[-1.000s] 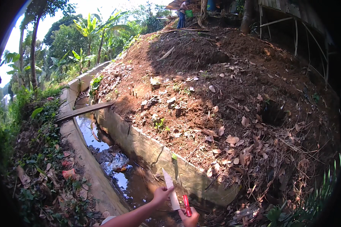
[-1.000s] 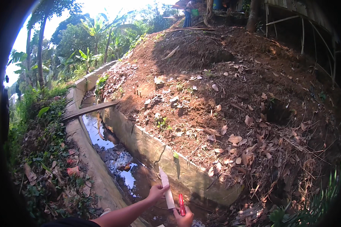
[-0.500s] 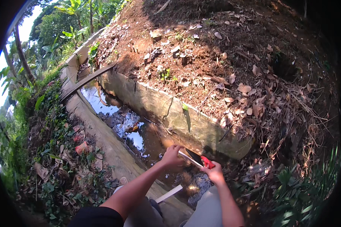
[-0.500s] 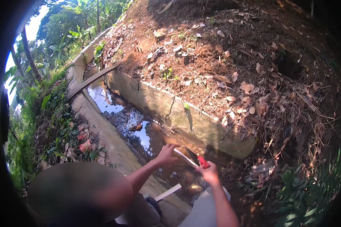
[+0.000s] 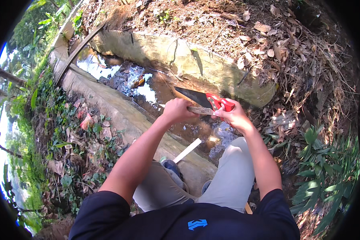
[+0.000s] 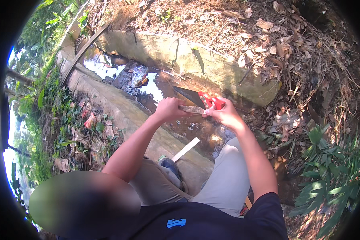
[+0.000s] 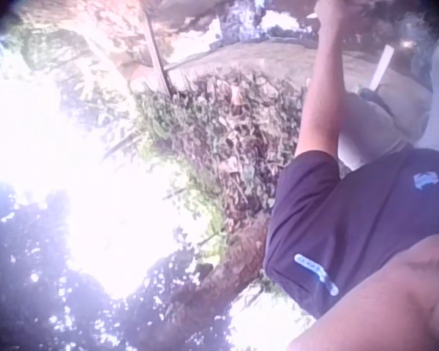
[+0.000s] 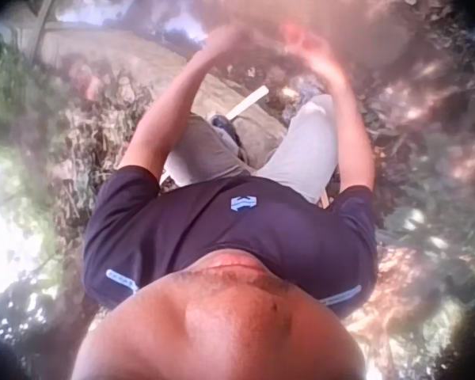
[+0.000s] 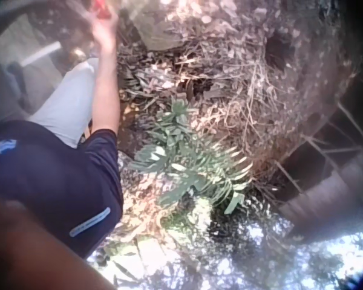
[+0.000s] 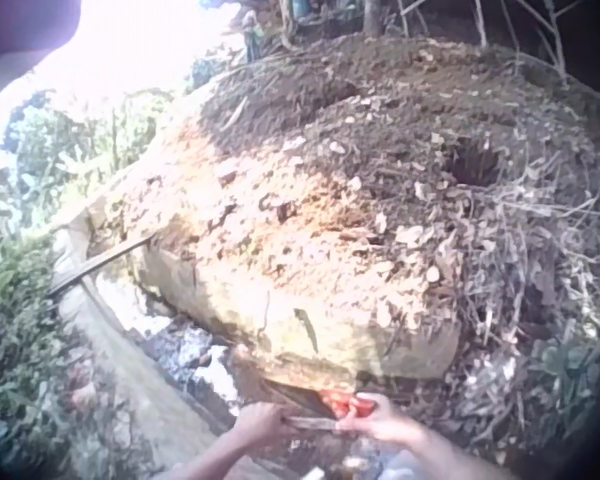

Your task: The person uses a red-handled hand saw to cut a long, thin piece of light-colored wood. They first saw the wood while it rests on the ground, then move to a concrete channel to continue sawing and complete the cut, separating the wood into two pieces.

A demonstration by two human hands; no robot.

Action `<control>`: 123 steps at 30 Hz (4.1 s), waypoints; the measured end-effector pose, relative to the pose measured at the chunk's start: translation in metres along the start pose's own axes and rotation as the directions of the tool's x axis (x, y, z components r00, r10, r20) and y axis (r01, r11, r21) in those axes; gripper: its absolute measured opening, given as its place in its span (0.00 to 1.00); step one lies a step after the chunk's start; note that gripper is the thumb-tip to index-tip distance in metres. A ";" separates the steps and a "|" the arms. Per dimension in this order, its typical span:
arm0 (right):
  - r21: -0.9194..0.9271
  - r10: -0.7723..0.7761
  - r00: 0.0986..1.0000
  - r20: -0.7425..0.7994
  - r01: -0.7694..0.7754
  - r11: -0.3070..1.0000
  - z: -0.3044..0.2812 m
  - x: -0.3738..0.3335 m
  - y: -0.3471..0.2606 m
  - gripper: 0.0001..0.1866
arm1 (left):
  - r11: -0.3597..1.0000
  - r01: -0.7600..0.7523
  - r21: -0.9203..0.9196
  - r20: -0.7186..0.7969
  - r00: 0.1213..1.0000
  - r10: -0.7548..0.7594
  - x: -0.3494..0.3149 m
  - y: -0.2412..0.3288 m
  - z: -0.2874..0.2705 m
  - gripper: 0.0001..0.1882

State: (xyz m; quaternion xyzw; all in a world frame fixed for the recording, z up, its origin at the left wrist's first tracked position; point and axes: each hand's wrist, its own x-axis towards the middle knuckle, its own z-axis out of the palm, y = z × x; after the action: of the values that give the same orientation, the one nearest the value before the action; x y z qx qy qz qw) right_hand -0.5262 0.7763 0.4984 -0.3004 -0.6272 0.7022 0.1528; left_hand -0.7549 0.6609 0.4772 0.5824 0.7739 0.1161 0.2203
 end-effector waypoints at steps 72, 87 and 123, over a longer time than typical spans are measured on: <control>-0.384 0.143 0.988 0.050 -0.113 0.917 0.174 -0.031 0.145 0.11 | 0.901 0.430 -0.053 -0.594 0.712 -0.374 -0.096 -0.334 0.268 0.10; -0.475 0.241 0.941 0.237 -0.104 0.874 0.247 0.030 0.064 0.10 | 0.873 0.487 0.003 -0.503 0.756 -0.419 -0.096 -0.342 0.269 0.11; -0.362 0.061 0.998 0.020 -0.050 0.931 0.137 -0.007 0.172 0.12 | 0.876 0.483 -0.016 -0.474 0.767 -0.431 -0.096 -0.335 0.260 0.10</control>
State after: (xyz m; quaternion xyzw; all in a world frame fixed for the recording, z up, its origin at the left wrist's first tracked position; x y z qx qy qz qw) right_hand -0.5767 0.6352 0.3370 -0.3299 -0.7393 0.5834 0.0653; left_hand -0.8945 0.4503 0.1232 0.3422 0.9269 0.1530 0.0190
